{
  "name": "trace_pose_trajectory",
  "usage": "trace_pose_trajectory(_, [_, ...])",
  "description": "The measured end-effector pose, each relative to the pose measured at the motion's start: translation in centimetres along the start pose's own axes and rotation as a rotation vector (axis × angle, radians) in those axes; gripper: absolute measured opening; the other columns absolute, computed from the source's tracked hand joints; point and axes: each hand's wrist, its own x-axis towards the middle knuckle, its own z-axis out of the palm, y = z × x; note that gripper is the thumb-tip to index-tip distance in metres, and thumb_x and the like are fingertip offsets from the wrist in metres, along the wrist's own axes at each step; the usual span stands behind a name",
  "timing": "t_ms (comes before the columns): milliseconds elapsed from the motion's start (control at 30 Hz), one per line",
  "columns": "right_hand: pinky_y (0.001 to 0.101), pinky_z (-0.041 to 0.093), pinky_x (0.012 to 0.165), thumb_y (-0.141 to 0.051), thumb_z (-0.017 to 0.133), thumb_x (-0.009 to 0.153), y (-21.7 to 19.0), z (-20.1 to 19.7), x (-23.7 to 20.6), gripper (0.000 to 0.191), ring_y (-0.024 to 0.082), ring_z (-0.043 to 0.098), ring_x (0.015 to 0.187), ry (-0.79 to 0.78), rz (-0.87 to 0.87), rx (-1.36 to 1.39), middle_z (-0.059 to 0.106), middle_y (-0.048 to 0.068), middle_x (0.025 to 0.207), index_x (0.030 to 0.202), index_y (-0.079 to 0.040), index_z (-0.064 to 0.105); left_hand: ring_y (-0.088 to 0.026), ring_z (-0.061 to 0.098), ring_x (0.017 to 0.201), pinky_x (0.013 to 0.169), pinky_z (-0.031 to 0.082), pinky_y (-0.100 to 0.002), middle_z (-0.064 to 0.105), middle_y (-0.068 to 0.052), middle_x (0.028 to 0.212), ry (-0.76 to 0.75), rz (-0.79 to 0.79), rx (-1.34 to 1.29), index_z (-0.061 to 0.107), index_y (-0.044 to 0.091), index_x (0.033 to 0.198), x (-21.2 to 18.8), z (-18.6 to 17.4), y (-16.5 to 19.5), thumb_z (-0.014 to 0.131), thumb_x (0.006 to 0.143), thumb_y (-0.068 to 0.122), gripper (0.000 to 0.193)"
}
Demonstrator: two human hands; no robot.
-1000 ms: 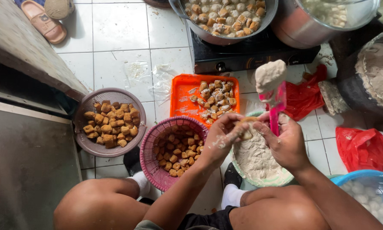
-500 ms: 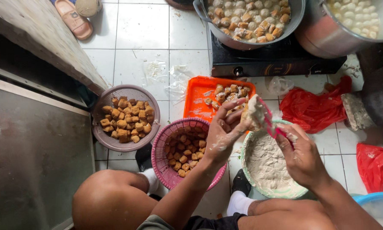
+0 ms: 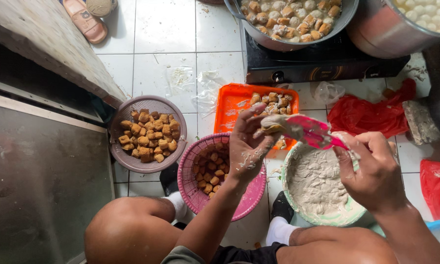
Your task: The person sits on the floor and coats fried tofu cubes with a thick batter. They pick pieces one at a time from a pink basket, spread batter over each piece with a pink spatula, and place the coated pieces onto an orange tray.
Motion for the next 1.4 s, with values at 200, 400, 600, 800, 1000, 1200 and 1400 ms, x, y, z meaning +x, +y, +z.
trace_pose_trajectory(200, [0.0401, 0.051, 0.075, -0.016, 0.069, 0.096, -1.0, -0.4, -0.4, 0.024, 0.028, 0.061, 0.084, -0.051, -0.017, 0.177, 0.062, 0.011, 0.099, 0.118, -0.007, 0.070, -0.020, 0.070, 0.122, 0.122, 0.045, -0.050, 0.077, -0.005, 0.121, 0.018, 0.512, 1.216, 0.048, 0.012, 0.148, 0.9, -1.1, 2.0, 0.077, 0.095, 0.014, 0.061])
trace_pose_trajectory(400, [0.0392, 0.052, 0.078, -0.017, 0.067, 0.094, -2.1, -0.3, -1.1, 0.027, 0.025, 0.064, 0.086, -0.140, 0.063, 0.322, 0.063, 0.010, 0.097, 0.119, -0.005, 0.071, -0.018, 0.073, 0.125, 0.109, 0.055, -0.033, 0.075, -0.008, 0.124, -0.068, 0.444, 0.835, 0.048, 0.014, 0.146, -0.4, -0.2, 0.7, 0.076, 0.098, 0.028, 0.058])
trace_pose_trajectory(600, [0.0303, 0.049, 0.088, -0.023, 0.054, 0.101, 1.1, 2.4, -0.5, 0.030, 0.013, 0.065, 0.099, -0.519, 0.446, 0.879, 0.071, 0.000, 0.103, 0.117, -0.005, 0.071, -0.021, 0.061, 0.124, 0.115, 0.047, -0.041, 0.058, -0.008, 0.134, 0.078, 0.072, -0.013, 0.035, 0.009, 0.156, -1.6, -0.7, -2.0, 0.073, 0.099, 0.020, 0.069])
trace_pose_trajectory(800, [0.0261, 0.034, 0.066, -0.022, 0.046, 0.109, 4.4, 2.7, -2.1, 0.035, 0.012, 0.038, 0.072, -0.458, 0.737, 1.405, 0.045, 0.001, 0.081, 0.124, 0.004, 0.065, -0.020, 0.057, 0.129, 0.114, 0.043, -0.044, 0.060, -0.006, 0.135, 0.437, -0.366, -0.284, 0.040, 0.012, 0.153, -2.7, -4.1, -11.1, 0.067, 0.096, 0.015, 0.063])
trace_pose_trajectory(1000, [0.0281, 0.035, 0.065, -0.025, 0.039, 0.113, 7.2, -0.1, -2.5, 0.038, 0.013, 0.039, 0.072, -0.286, 0.817, 1.601, 0.044, 0.001, 0.081, 0.125, 0.006, 0.058, -0.026, 0.047, 0.142, 0.121, 0.030, -0.046, 0.052, -0.012, 0.151, 0.664, -0.686, 0.178, 0.034, 0.014, 0.157, -0.7, -8.2, -17.7, 0.072, 0.091, 0.017, 0.076])
trace_pose_trajectory(1200, [0.0250, 0.035, 0.065, -0.027, 0.042, 0.119, 14.7, 4.4, -10.3, 0.037, 0.009, 0.040, 0.071, -0.052, 0.900, 1.518, 0.048, 0.000, 0.084, 0.131, 0.004, 0.057, -0.028, 0.046, 0.144, 0.117, 0.036, -0.037, 0.040, -0.022, 0.160, 0.404, -0.372, 0.422, 0.019, 0.008, 0.163, 4.2, -11.6, -17.7, 0.070, 0.096, 0.020, 0.085])
trace_pose_trajectory(1400, [0.0333, 0.048, 0.056, -0.007, 0.049, 0.100, 18.1, 18.6, -24.6, 0.039, 0.016, 0.058, 0.063, -0.341, 0.891, 0.695, 0.071, 0.008, 0.088, 0.138, -0.005, 0.057, -0.024, 0.072, 0.110, 0.100, 0.056, -0.035, 0.076, -0.011, 0.120, 0.437, -0.517, 1.226, 0.054, 0.015, 0.150, -4.5, -15.4, -17.9, 0.068, 0.101, 0.029, 0.052])
